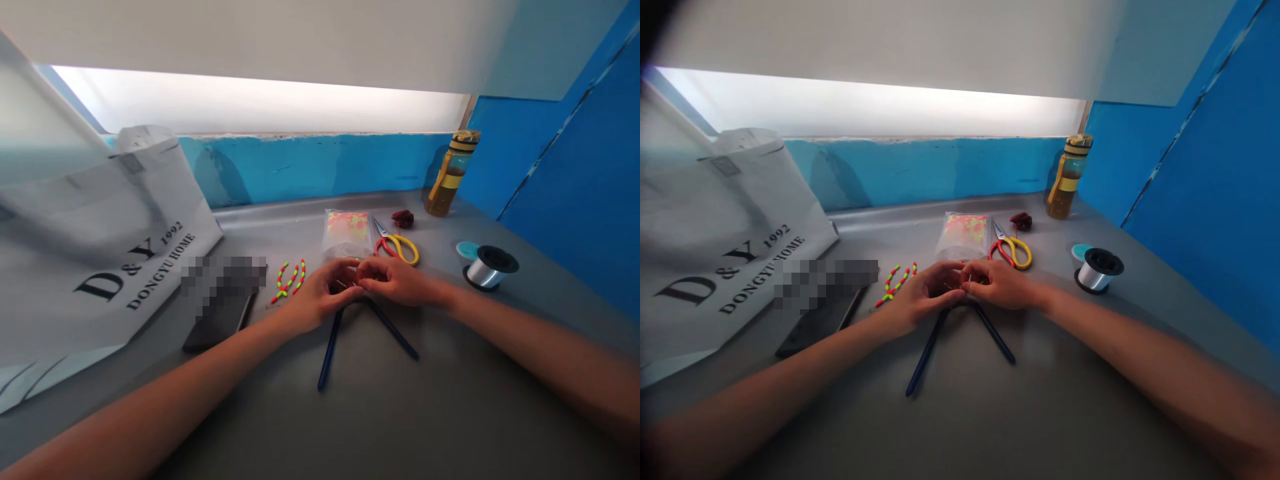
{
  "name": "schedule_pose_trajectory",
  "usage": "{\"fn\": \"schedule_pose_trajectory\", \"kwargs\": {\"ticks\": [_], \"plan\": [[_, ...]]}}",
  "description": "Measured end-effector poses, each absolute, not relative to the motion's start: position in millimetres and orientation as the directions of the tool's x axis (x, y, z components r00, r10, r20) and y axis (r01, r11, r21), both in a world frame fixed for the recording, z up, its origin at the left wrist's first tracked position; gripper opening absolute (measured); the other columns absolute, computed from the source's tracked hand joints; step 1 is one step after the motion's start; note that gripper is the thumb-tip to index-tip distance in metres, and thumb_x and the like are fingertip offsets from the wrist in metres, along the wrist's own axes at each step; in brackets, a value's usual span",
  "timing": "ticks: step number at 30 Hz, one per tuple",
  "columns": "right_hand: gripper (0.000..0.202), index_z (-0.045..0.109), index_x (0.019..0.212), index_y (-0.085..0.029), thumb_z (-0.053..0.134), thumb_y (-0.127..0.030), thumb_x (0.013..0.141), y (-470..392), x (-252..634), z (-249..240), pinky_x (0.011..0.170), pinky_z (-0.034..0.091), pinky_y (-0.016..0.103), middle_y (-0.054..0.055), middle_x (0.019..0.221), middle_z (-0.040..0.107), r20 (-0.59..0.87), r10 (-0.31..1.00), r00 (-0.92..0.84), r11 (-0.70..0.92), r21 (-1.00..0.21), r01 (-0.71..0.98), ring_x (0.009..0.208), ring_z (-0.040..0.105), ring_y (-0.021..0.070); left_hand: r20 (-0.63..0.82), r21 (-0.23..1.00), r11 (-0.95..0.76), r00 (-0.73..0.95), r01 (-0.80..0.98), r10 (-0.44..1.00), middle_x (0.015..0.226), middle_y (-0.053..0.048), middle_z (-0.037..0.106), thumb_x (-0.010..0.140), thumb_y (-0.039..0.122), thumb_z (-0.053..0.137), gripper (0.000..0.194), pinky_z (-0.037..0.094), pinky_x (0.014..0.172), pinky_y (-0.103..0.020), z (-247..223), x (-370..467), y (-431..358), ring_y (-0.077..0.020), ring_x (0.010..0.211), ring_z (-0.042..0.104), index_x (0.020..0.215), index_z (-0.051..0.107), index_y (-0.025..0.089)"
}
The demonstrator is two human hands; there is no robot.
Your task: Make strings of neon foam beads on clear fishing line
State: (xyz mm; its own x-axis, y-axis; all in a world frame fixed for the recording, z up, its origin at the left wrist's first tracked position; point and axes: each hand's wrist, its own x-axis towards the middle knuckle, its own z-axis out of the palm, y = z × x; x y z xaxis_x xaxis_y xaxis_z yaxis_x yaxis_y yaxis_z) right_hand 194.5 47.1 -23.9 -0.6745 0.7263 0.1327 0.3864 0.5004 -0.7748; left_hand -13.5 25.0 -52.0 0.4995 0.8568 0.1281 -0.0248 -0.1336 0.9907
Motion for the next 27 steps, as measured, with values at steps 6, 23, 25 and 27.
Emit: {"fn": "schedule_pose_trajectory", "kwargs": {"ticks": [6,23,25,27], "plan": [[0.012,0.063,0.09,-0.016,0.058,-0.026,0.089,47.6,194.9,-22.8,0.066,0.041,0.026,0.002,0.083,0.064,0.125,0.724,-0.678,0.51,-0.759,0.405,0.073,0.055,0.0141,0.128,0.992,-0.101,0.506,-0.082,0.853,0.096,-0.005,0.073,0.081,0.029,0.076,0.046,0.052,0.085,-0.036,-52.7,-12.8,25.9,-0.02,0.089,0.069,0.122,0.057,0.019],[0.014,0.068,0.088,-0.015,0.062,-0.027,0.086,47.6,195.1,-21.5,0.063,0.039,0.024,0.001,0.077,0.064,0.088,0.74,-0.666,0.479,-0.764,0.432,0.069,0.055,0.0127,0.103,0.995,-0.09,0.527,-0.051,0.844,0.094,-0.005,0.073,0.081,0.029,0.076,0.034,0.051,0.084,-0.034,-50.7,-13.7,25.0,-0.0193,0.09,0.068,0.109,0.06,0.018],[0.013,0.068,0.087,-0.014,0.063,-0.026,0.085,47.3,194.8,-20.5,0.062,0.039,0.024,0.001,0.077,0.065,0.079,0.739,-0.669,0.473,-0.769,0.431,0.069,0.055,0.0125,0.098,0.995,-0.094,0.529,-0.036,0.843,0.095,-0.005,0.072,0.081,0.03,0.075,0.035,0.052,0.085,-0.035,-51.1,-13.8,25.1,-0.0201,0.092,0.068,0.109,0.06,0.018],[0.012,0.069,0.087,-0.014,0.063,-0.025,0.085,47.1,194.6,-19.7,0.061,0.038,0.023,0.001,0.077,0.066,0.068,0.737,-0.672,0.464,-0.775,0.43,0.068,0.055,0.0122,0.091,0.995,-0.099,0.534,-0.014,0.84,0.097,-0.005,0.071,0.082,0.031,0.074,0.034,0.051,0.085,-0.035,-50.9,-14.3,24.9,-0.02,0.092,0.068,0.11,0.06,0.018]]}}
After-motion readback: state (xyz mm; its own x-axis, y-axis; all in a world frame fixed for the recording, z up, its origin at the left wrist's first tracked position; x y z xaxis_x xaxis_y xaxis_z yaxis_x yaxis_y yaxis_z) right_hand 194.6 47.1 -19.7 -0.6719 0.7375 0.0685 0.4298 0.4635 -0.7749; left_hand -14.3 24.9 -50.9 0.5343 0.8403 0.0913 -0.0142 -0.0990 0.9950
